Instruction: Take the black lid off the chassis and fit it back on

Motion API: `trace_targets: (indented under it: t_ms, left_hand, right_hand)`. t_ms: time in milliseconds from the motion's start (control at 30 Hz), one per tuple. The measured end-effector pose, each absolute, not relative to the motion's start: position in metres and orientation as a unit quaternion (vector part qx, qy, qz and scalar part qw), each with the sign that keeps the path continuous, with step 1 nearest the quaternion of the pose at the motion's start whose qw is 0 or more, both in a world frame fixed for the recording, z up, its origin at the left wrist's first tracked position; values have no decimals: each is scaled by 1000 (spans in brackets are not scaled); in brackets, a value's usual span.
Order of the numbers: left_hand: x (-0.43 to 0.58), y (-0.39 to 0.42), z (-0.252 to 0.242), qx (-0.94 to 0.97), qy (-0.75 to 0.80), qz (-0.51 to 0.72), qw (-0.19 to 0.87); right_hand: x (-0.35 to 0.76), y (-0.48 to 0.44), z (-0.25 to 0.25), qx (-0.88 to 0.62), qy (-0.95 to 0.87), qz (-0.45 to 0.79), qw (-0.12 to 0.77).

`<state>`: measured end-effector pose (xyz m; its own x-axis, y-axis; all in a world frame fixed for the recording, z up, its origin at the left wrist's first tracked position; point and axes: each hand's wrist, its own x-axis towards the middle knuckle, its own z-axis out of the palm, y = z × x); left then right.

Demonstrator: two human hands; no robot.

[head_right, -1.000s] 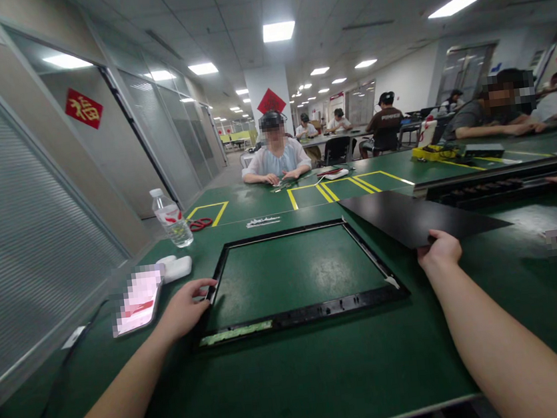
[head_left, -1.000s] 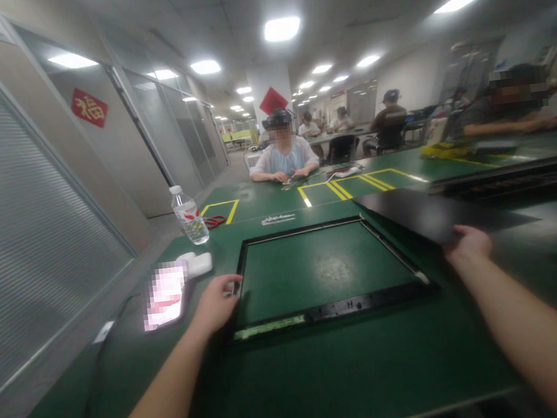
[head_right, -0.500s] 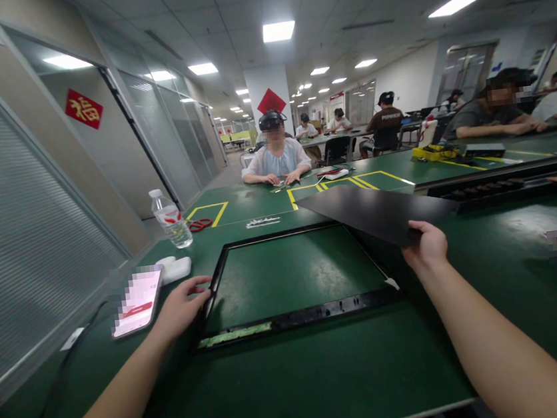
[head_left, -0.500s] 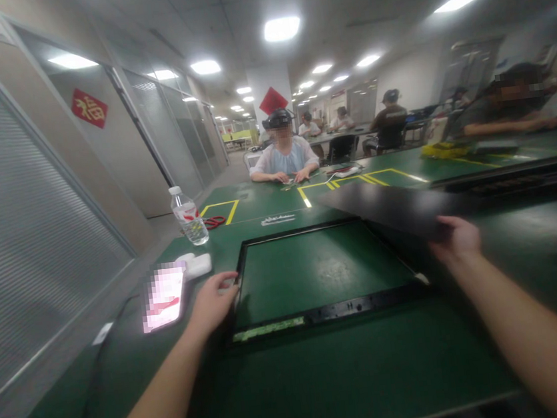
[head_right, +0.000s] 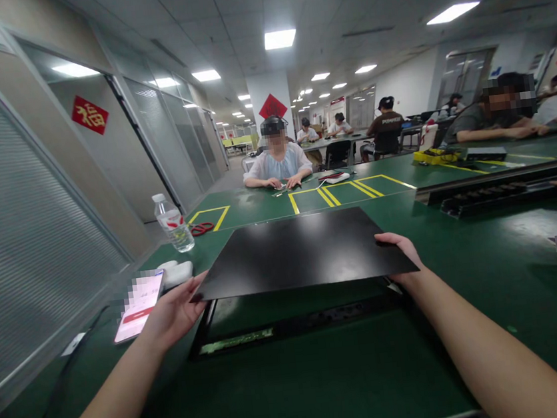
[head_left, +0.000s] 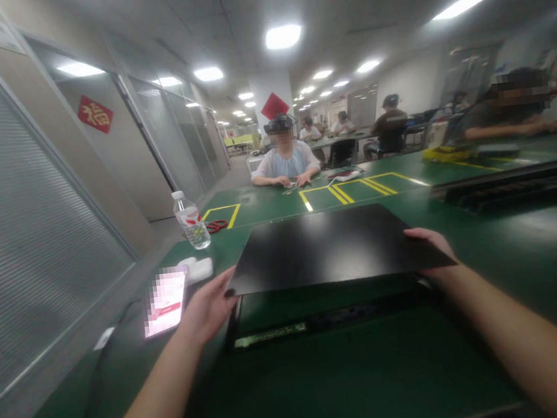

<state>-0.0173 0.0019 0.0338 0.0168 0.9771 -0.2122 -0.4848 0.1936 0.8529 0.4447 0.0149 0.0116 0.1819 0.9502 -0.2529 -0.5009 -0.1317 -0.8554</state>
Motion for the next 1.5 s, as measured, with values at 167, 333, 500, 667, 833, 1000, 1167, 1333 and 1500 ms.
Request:
trace_targets:
  t_ms: [167, 333, 500, 667, 833, 1000, 1167, 1333, 1500]
  left_hand:
    - [-28, -3, 46, 344, 442, 542, 626]
    - [-39, -7, 59, 375, 443, 561, 591]
    - [-43, -9, 60, 385, 485, 541, 569]
    - [-40, -11, 56, 397, 521, 493, 573]
    - [-38, -12, 55, 404, 531, 476, 572]
    - [-43, -12, 61, 398, 549, 494, 544]
    - [-50, -11, 64, 392, 551, 534, 508]
    - [-45, -11, 61, 408, 553, 496, 531]
    - [-36, -11, 52, 425, 551, 445, 564]
  right_hand:
    - [431, 8, 22, -530, -221, 632, 521]
    - [429, 13, 20, -510, -280, 655, 482]
    - [435, 20, 17, -551, -275, 576, 537]
    - [439, 18, 14, -602, -295, 514, 535]
    - [436, 17, 11, -611, -317, 487, 538]
    - [426, 16, 14, -586, -321, 503, 548]
    - [419, 16, 16, -548, -317, 549, 546]
    - [426, 17, 14, -589, -323, 512, 535]
    - [435, 19, 13, -625, -328, 452, 545]
